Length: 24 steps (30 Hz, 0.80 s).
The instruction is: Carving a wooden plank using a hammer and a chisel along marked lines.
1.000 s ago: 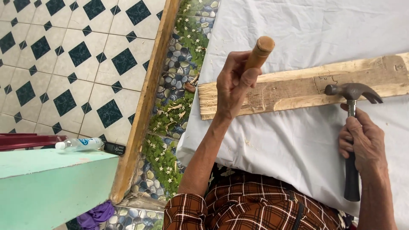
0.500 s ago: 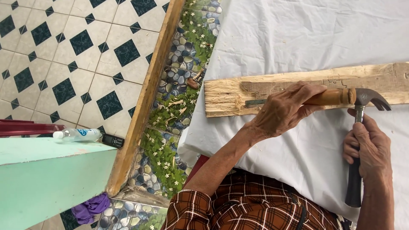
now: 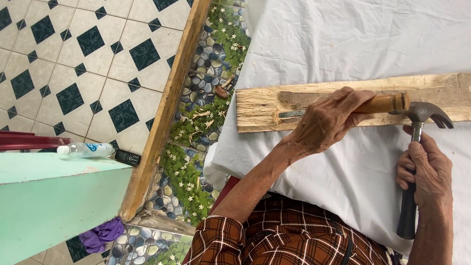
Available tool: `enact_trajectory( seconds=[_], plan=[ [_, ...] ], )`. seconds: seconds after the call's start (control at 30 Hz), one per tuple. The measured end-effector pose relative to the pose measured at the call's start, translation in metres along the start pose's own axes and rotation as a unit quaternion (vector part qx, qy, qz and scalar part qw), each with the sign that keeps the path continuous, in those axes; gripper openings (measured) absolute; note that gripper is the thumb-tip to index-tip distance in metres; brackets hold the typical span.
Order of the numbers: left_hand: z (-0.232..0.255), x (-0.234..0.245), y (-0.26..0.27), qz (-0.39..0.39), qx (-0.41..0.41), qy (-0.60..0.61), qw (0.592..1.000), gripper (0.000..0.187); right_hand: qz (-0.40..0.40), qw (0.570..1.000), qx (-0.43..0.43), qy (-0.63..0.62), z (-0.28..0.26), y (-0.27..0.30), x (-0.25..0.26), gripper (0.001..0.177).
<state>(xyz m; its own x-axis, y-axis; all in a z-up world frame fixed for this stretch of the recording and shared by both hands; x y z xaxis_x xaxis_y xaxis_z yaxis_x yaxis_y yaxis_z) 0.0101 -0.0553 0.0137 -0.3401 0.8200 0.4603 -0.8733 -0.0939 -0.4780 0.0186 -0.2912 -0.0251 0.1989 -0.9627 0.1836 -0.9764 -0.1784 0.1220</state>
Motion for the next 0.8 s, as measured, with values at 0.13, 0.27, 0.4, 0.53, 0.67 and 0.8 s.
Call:
enact_trajectory(
  seconds=[0.13,0.27,0.4,0.53,0.67,0.8],
  plan=[
    [-0.001,0.000,-0.002,-0.002,0.003,-0.005,1.000,0.029,-0.006,1.000,0.008,-0.006,0.002,-0.001,0.001,0.038],
    [-0.002,0.001,-0.003,0.006,0.023,0.002,1.000,0.029,-0.006,1.000,0.006,-0.011,0.005,-0.001,0.002,0.040],
    [-0.009,0.000,-0.002,-0.001,0.042,-0.004,0.999,0.028,-0.006,1.000,0.002,-0.013,0.006,-0.001,0.002,0.039],
    [-0.014,0.001,-0.003,0.007,0.040,-0.019,0.999,0.028,-0.012,1.000,0.010,-0.016,0.005,-0.002,0.001,0.040],
    [-0.011,0.001,-0.001,0.004,0.033,-0.005,0.999,0.034,-0.010,1.000,0.013,-0.014,0.007,-0.002,0.002,0.040],
    [-0.011,0.003,-0.001,-0.002,0.027,0.000,1.000,0.034,-0.013,1.000,0.009,-0.019,0.010,-0.003,0.003,0.040]
  ],
)
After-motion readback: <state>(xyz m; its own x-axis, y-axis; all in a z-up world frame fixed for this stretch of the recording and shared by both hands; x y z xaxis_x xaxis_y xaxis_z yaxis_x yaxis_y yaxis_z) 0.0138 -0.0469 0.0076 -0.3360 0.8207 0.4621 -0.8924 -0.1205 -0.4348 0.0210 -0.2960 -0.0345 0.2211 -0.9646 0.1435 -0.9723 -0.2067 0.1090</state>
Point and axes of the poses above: each hand's wrist, its own y-axis away from the middle knuckle, its own x-axis out of the back of the hand, z = x × y, the point moved 6 cm from there along -y, towards the middle knuckle, and after that the axes turned 13 degrees about x, right-handed, at the moved point
